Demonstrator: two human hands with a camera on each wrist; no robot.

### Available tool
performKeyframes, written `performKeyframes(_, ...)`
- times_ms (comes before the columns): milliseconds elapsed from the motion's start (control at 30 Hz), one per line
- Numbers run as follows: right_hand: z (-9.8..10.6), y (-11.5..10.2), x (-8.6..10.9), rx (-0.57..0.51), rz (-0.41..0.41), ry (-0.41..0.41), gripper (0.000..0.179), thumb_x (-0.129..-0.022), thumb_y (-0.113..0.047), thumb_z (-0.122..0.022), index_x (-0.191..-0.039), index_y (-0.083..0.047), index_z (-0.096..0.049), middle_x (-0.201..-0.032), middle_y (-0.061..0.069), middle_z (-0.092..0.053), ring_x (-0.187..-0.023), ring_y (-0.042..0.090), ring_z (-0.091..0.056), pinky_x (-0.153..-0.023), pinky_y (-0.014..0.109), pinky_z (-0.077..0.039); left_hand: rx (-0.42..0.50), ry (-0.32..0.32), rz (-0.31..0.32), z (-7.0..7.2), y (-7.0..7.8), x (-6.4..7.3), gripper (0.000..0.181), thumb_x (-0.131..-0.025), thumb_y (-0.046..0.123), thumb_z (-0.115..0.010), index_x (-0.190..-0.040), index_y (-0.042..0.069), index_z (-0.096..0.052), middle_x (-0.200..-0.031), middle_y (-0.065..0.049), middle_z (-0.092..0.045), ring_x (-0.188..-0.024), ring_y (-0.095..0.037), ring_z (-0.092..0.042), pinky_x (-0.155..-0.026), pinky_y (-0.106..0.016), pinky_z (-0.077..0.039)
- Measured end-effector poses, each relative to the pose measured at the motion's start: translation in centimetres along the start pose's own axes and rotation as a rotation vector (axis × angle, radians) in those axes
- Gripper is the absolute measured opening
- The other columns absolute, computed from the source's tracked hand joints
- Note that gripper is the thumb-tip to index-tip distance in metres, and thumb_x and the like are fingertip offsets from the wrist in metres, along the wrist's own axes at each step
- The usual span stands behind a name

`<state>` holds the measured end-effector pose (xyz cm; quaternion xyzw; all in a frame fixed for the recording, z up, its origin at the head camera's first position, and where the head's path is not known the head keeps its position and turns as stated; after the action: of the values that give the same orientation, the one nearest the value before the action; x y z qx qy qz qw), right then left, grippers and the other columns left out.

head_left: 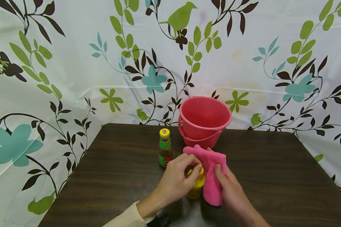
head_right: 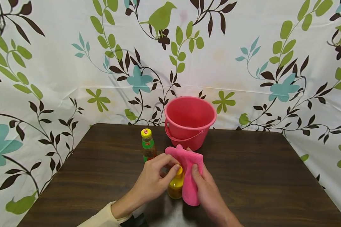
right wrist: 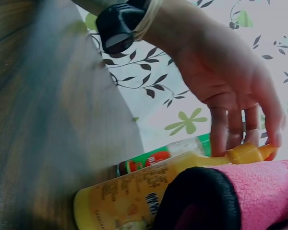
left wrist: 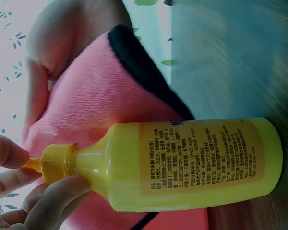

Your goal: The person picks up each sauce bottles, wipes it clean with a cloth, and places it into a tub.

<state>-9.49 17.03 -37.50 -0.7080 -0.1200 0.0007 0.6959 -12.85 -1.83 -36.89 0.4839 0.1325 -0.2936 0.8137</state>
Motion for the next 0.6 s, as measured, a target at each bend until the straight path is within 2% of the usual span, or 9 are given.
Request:
performKeyframes(67, 0.0, -0.3, 0.1, -0.011, 0.031, -0.017, 0.052, -0.114, -0.047, -0.037, -0.164, -0.035, -0.032, -0.164, -0.002, -0.038, -0.143, 0.026, -0.041, -0.107, 0.031, -0.049, -0.018, 0.018, -0.029, -0.1, 0.0, 0.0, 0.003, -0.098, 0.019, -0.071, -0.095, 0.018, -0.071, -0.087, 0.008, -0.065, -0.075, -0.002, -0.052, -0.064, -0.024, -0.056)
performKeyframes(167, 0.1, -0.6, 0.4, -0.032, 0.061, -0.023, 0.050, -0.115, -0.045, -0.035, -0.164, -0.036, -0.032, -0.160, 0.000, -0.041, -0.137, 0.024, -0.047, -0.101, 0.029, -0.053, -0.032, 0.046, -0.061, -0.2, 0.0, 0.1, 0.005, -0.097, 0.016, -0.072, -0.093, 0.019, -0.070, -0.085, 0.007, -0.064, -0.074, -0.001, -0.051, -0.062, -0.025, -0.055)
performKeyframes(300, 0.5, -1.2, 0.7, -0.049, 0.104, -0.033, 0.050, -0.115, -0.044, -0.032, -0.165, -0.036, -0.030, -0.154, 0.003, -0.045, -0.127, 0.021, -0.054, -0.092, 0.030, -0.056, -0.031, 0.051, -0.057, -0.1, 0.1, 0.1, 0.005, -0.096, 0.016, -0.073, -0.094, 0.020, -0.071, -0.084, 0.008, -0.063, -0.073, -0.001, -0.050, -0.061, -0.024, -0.055)
performKeyframes(467, 1.1, -1.6, 0.9, -0.048, 0.190, -0.076, 0.052, -0.117, -0.039, -0.027, -0.168, -0.028, -0.024, -0.157, -0.001, -0.045, -0.129, 0.017, -0.055, -0.096, 0.030, -0.057, -0.029, 0.040, -0.056, -0.1, 0.0, 0.0, 0.004, -0.098, 0.017, -0.072, -0.095, 0.019, -0.071, -0.084, 0.008, -0.063, -0.073, -0.001, -0.050, -0.061, -0.023, -0.054)
performKeyframes(600, 1.5, -1.8, 1.1, -0.036, 0.207, -0.079, 0.052, -0.117, -0.037, -0.026, -0.168, -0.027, -0.023, -0.157, 0.001, -0.045, -0.130, 0.018, -0.055, -0.097, 0.032, -0.058, -0.030, 0.042, -0.066, -0.2, -0.1, 0.0, 0.004, -0.098, 0.016, -0.072, -0.096, 0.019, -0.071, -0.084, 0.008, -0.064, -0.073, -0.001, -0.050, -0.061, -0.023, -0.054)
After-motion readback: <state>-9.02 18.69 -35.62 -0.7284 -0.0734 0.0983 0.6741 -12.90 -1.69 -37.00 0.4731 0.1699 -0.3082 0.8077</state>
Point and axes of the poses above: each hand's wrist, its own x-axis away from the middle knuckle, its own z-axis out of the back of the hand, y = z × x, the point moved 1 cm from there along -x, towards the middle knuckle
